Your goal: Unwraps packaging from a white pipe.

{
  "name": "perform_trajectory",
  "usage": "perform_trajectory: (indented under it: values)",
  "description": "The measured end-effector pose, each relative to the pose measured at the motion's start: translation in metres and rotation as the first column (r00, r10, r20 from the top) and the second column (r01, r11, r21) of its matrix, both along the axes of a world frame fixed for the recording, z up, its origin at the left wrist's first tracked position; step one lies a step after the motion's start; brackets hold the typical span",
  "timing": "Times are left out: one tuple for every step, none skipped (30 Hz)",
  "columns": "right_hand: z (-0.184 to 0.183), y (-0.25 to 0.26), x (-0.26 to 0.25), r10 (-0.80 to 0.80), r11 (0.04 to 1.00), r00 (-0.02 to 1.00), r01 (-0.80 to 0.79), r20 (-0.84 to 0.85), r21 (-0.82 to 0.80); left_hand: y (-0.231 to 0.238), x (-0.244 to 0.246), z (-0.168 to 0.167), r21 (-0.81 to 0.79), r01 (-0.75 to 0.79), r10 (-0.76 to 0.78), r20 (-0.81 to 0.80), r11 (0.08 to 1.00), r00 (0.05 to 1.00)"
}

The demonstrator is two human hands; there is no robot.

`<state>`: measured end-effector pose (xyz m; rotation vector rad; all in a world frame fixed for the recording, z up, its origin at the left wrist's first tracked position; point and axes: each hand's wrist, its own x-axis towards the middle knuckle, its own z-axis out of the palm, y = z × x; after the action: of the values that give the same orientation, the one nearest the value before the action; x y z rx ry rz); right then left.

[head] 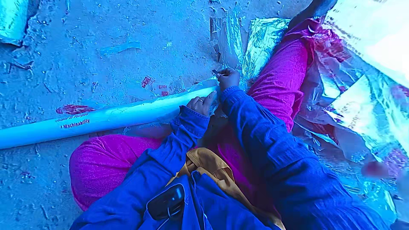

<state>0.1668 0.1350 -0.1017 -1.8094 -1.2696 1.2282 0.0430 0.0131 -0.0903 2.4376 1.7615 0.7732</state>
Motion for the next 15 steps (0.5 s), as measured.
perform_trajectory:
  values:
    - [0.002,-0.001,0.000,0.003,1.000,1.000,-0.003,0.011,0.001,0.000,0.002,0.003,-0.035,-0.017,0.018,0.015,0.999,1.000]
    - [0.004,-0.002,0.000,0.004,1.000,1.000,-0.004,0.021,0.002,0.000,0.006,0.007,-0.097,-0.053,0.059,0.059,0.994,0.996]
    - [0.006,-0.003,0.000,0.006,1.000,1.000,-0.006,0.027,0.004,0.000,0.010,0.018,-0.234,-0.093,0.124,0.121,0.968,0.985]
    - [0.008,-0.005,0.000,0.007,1.000,0.999,-0.007,0.034,0.007,0.000,0.013,0.029,-0.402,-0.110,0.199,0.187,0.909,0.962]
    - [0.009,-0.006,0.000,0.008,1.000,0.999,-0.008,0.039,0.014,0.002,0.012,0.034,-0.519,-0.100,0.266,0.255,0.849,0.930]
    - [0.009,-0.007,0.001,0.010,1.000,0.999,-0.011,0.042,0.026,0.003,0.010,0.027,-0.535,-0.076,0.298,0.342,0.841,0.891]
    - [0.008,-0.007,0.001,0.004,0.999,0.999,-0.006,0.045,0.039,0.001,0.007,0.017,-0.516,-0.038,0.292,0.422,0.856,0.858]
    - [0.007,-0.007,0.001,-0.005,0.999,0.999,0.002,0.049,0.048,-0.002,0.004,0.008,-0.484,0.013,0.257,0.487,0.875,0.834]
    - [0.006,-0.007,0.001,-0.013,0.999,0.999,0.011,0.048,0.052,-0.006,0.000,0.000,-0.448,0.079,0.197,0.537,0.890,0.820]
    - [0.006,-0.006,0.000,-0.018,0.999,0.999,0.016,0.046,0.048,-0.010,-0.004,-0.006,-0.410,0.152,0.128,0.579,0.899,0.805]
    - [0.006,-0.005,0.000,-0.019,0.999,0.999,0.017,0.046,0.045,-0.014,-0.008,-0.012,-0.364,0.209,0.063,0.610,0.908,0.790]
    - [0.006,-0.004,0.000,-0.017,0.999,0.999,0.015,0.046,0.039,-0.016,-0.013,-0.015,-0.333,0.241,0.019,0.620,0.912,0.785]
    - [0.006,-0.003,0.000,-0.019,0.999,0.999,0.017,0.042,0.031,-0.017,-0.014,-0.013,-0.325,0.236,0.019,0.621,0.916,0.784]
    - [0.006,-0.001,0.000,-0.023,0.999,0.999,0.022,0.036,0.023,-0.018,-0.014,-0.008,-0.331,0.199,0.049,0.613,0.922,0.789]
    - [0.005,0.001,0.000,-0.026,1.000,0.999,0.026,0.029,0.018,-0.021,-0.013,-0.001,-0.344,0.141,0.098,0.593,0.928,0.799]
